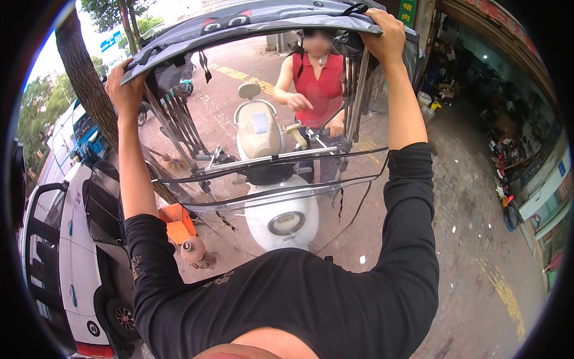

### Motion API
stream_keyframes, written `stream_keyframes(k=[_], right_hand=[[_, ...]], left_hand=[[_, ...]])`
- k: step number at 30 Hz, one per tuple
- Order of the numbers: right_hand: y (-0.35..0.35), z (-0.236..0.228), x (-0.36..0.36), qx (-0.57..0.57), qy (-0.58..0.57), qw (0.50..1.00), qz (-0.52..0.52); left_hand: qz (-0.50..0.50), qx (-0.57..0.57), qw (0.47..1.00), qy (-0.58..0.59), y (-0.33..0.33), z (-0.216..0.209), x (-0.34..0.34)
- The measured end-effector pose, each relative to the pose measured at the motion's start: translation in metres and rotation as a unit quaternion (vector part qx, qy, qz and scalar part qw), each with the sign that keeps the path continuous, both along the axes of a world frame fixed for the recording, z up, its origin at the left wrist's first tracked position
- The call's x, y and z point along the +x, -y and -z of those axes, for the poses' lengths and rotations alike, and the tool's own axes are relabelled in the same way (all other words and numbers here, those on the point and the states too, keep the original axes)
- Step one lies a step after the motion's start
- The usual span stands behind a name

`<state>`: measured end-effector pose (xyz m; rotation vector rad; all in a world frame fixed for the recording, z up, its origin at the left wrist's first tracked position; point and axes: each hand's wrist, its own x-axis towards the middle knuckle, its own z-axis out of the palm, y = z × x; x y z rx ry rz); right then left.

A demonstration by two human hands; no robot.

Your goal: The person sits on the floor and connects several long metal rods using small connectors. After assembling the rods into a frame, the person stands up and installs the frame onto the front of a scooter.

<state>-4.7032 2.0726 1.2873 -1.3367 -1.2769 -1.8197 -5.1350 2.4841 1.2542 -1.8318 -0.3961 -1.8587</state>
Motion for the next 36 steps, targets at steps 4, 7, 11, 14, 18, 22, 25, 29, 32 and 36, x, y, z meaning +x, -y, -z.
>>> stream_keyframes(k=[4,7,11,14,18,22,25,29,32,36], right_hand=[[0.011,-0.001,-0.038,-0.029,-0.004,1.0,0.011],[0.008,0.011,-0.039,-0.014,-0.022,1.0,0.01],[0.02,0.008,-0.041,-0.06,-0.061,0.996,-0.022],[0.015,0.003,-0.063,-0.007,-0.046,0.997,-0.063],[0.023,0.015,-0.048,-0.018,-0.069,0.996,-0.063],[0.014,0.004,-0.051,-0.017,-0.041,0.997,-0.07],[0.013,0.004,-0.05,-0.012,-0.051,0.996,-0.069],[0.016,0.01,-0.049,-0.004,-0.047,0.997,-0.055],[0.018,0.011,-0.054,-0.005,-0.044,0.998,-0.045],[0.018,0.007,-0.055,-0.012,-0.05,0.997,-0.052]], left_hand=[[0.024,-0.006,1.0,-0.004,-0.012,0.004,0.004],[0.04,0.002,0.999,-0.017,-0.016,-0.001,0.005],[0.062,0.011,0.998,-0.027,-0.024,-0.002,0.014],[0.056,-0.001,0.998,-0.031,-0.024,-0.003,0.011],[0.047,0.011,0.998,-0.04,-0.021,-0.002,0.024],[0.039,0.012,0.999,-0.02,-0.02,-0.001,0.017],[0.044,0.026,0.999,-0.018,-0.008,-0.003,0.016],[0.043,0.015,0.999,-0.024,-0.01,-0.002,0.018],[0.056,0.001,0.998,-0.025,-0.022,-0.002,0.021],[0.057,0.001,0.998,-0.021,-0.021,-0.002,0.016]])
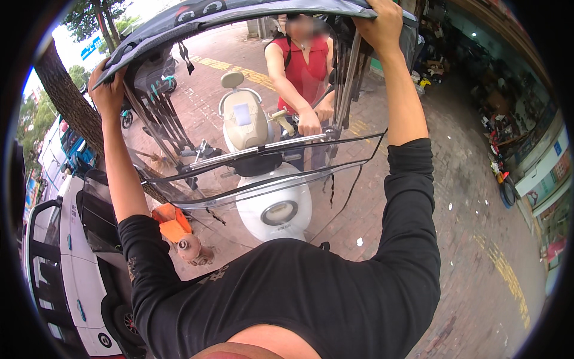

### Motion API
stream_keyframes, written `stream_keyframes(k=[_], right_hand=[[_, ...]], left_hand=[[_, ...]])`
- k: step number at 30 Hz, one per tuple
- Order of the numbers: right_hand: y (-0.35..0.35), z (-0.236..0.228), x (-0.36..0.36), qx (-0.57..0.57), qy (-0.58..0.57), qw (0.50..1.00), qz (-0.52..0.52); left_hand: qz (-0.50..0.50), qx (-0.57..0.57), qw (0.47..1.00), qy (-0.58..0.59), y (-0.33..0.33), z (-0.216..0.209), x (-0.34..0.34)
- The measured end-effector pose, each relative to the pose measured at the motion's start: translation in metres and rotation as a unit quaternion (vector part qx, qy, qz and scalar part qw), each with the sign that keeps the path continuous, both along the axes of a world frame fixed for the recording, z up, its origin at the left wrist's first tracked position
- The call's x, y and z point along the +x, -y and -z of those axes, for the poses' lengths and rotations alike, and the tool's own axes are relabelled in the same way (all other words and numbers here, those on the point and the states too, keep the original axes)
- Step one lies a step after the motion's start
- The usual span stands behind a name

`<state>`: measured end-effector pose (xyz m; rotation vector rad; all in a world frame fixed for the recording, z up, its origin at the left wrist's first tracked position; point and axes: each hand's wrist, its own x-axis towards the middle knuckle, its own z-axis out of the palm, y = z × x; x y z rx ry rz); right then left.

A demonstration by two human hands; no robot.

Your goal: The person sits on the floor and connects several long metal rods using small connectors. After assembling the rods into a frame, the person stands up and installs the frame onto the front of a scooter.

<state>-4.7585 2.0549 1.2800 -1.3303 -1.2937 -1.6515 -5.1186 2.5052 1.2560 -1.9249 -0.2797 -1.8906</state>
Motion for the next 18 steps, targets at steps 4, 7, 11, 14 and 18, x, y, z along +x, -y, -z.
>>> stream_keyframes(k=[4,7,11,14,18], right_hand=[[0.002,0.005,0.002,0.011,-0.004,1.0,0.011],[0.002,0.006,0.003,0.013,-0.004,1.0,0.019],[0.002,0.004,0.002,0.002,-0.021,1.0,0.007],[0.008,0.006,0.009,-0.015,-0.032,0.999,0.04],[0.015,0.021,0.006,-0.032,-0.054,0.998,0.001]], left_hand=[[0.0,0.006,1.0,0.003,0.001,0.0,0.008],[0.024,0.015,1.0,0.001,0.005,-0.001,0.01],[0.035,0.025,0.999,-0.008,0.01,0.0,0.01],[0.036,0.017,0.999,-0.008,0.013,-0.001,0.013],[0.061,0.0,0.998,0.034,0.033,0.015,0.017]])
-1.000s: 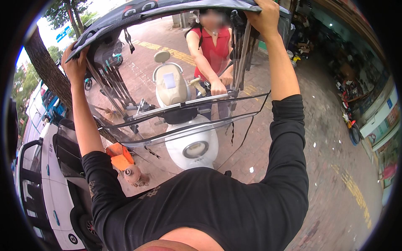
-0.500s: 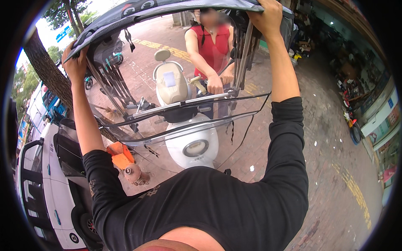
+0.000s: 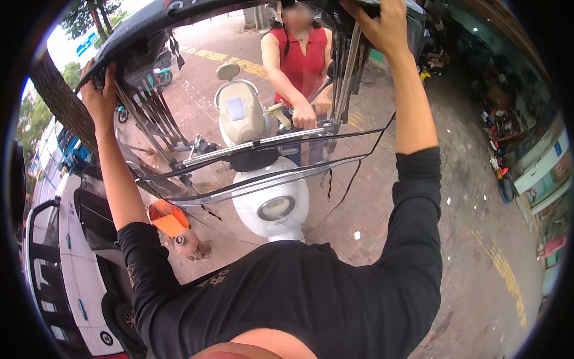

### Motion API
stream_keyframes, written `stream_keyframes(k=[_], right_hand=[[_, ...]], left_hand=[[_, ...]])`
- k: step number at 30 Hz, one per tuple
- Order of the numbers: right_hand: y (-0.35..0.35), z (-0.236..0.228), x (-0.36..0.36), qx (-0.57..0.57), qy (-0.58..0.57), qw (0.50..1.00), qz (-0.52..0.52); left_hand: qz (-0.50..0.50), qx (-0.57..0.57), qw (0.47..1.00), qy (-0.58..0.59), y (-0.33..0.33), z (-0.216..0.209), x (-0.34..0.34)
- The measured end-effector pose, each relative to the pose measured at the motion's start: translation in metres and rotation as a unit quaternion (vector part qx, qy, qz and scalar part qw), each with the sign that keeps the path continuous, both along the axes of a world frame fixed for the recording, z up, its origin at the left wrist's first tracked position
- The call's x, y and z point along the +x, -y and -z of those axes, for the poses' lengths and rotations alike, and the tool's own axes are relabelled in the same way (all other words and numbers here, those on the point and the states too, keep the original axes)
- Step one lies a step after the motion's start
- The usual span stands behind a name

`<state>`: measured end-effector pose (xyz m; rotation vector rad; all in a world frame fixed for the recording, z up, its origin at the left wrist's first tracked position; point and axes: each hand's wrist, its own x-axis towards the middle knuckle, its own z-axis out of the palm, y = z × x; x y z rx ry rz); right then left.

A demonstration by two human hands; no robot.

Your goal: The person sits on the floor and connects several long metal rods using small connectors. After assembling the rods into a frame, the person stands up and installs the frame onto the front of a scooter.

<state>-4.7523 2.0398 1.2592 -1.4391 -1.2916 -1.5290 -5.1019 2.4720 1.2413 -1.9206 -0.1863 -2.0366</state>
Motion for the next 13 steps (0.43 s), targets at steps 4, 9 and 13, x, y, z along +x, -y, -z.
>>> stream_keyframes(k=[4,9,13], right_hand=[[-0.014,0.064,-0.018,0.112,-0.029,0.992,-0.05],[0.008,0.211,-0.053,0.054,-0.225,0.968,-0.092],[0.043,0.318,-0.077,0.026,-0.433,0.884,-0.173]], left_hand=[[-0.041,-0.059,0.997,0.032,0.038,0.064,0.019],[-0.045,-0.246,0.968,0.022,0.105,0.2,0.024],[-0.025,-0.464,0.884,0.05,0.119,0.3,-0.004]])
